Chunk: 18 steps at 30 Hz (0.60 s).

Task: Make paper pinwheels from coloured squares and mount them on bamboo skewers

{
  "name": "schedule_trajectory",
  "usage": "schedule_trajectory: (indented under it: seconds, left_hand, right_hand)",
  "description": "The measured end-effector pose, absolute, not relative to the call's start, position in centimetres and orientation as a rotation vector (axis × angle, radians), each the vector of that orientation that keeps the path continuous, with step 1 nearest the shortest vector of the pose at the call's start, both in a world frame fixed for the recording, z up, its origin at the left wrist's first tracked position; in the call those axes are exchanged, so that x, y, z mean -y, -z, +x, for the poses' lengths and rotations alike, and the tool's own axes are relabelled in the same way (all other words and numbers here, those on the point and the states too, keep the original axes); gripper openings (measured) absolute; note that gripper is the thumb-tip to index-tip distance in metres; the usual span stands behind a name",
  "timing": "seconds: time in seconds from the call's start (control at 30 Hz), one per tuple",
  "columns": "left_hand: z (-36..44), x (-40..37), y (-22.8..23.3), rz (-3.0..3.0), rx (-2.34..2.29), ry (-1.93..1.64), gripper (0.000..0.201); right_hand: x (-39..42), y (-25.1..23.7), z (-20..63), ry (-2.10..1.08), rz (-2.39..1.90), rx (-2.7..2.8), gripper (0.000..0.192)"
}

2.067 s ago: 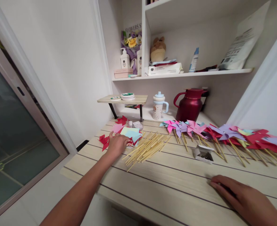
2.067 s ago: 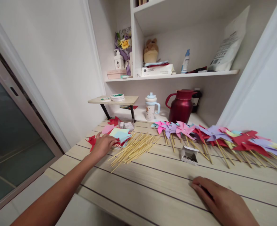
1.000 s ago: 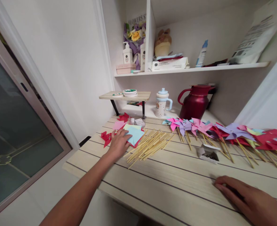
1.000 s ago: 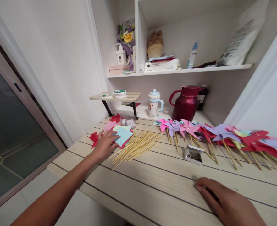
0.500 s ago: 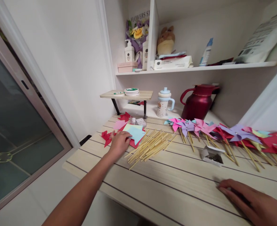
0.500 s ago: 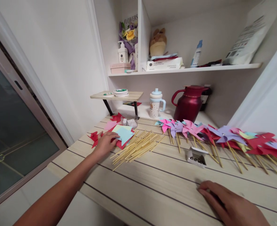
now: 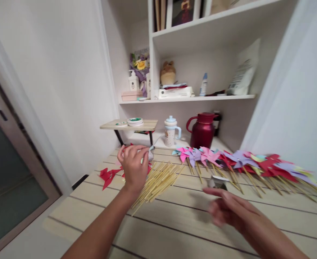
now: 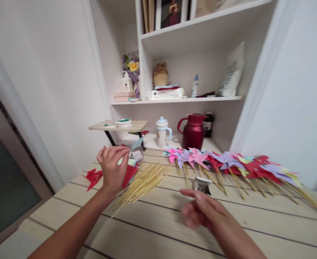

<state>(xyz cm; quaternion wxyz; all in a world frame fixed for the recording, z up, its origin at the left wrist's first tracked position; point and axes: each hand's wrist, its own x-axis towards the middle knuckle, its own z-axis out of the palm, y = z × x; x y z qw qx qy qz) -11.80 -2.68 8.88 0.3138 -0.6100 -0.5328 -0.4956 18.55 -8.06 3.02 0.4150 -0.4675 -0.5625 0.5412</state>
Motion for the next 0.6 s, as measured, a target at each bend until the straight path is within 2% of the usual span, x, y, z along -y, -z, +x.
schedule_trajectory:
  seconds: [0.07, 0.17, 0.3, 0.5, 0.6]
  left_hand:
    - [-8.8, 3.6, -8.6, -1.689, 1.136, 1.225, 0.015]
    - [-5.5, 4.2, -7.1, -1.812, 0.790, 1.126, 0.020]
    - [-3.3, 3.9, -4.6, -1.915, 0.690, 1.084, 0.021]
    - [-2.3, 3.7, -2.6, -2.059, 0.537, 1.069, 0.022]
    - [-2.6, 3.5, -2.1, -2.153, 0.535, 1.190, 0.028]
  right_hand:
    - [7.3, -5.4, 15.9, -1.685, -0.973, 1.161, 0.058]
    - [5.2, -6.7, 14.2, -1.773, -0.860, 0.898, 0.050]
    - [3.5, -5.6, 14.6, -1.608, -0.812, 0.828, 0.035]
    - [2.3, -3.6, 15.6, -1.412, -0.845, 0.831, 0.042]
    - [1.7, -2.9, 16.4, -1.317, -0.870, 0.851, 0.048]
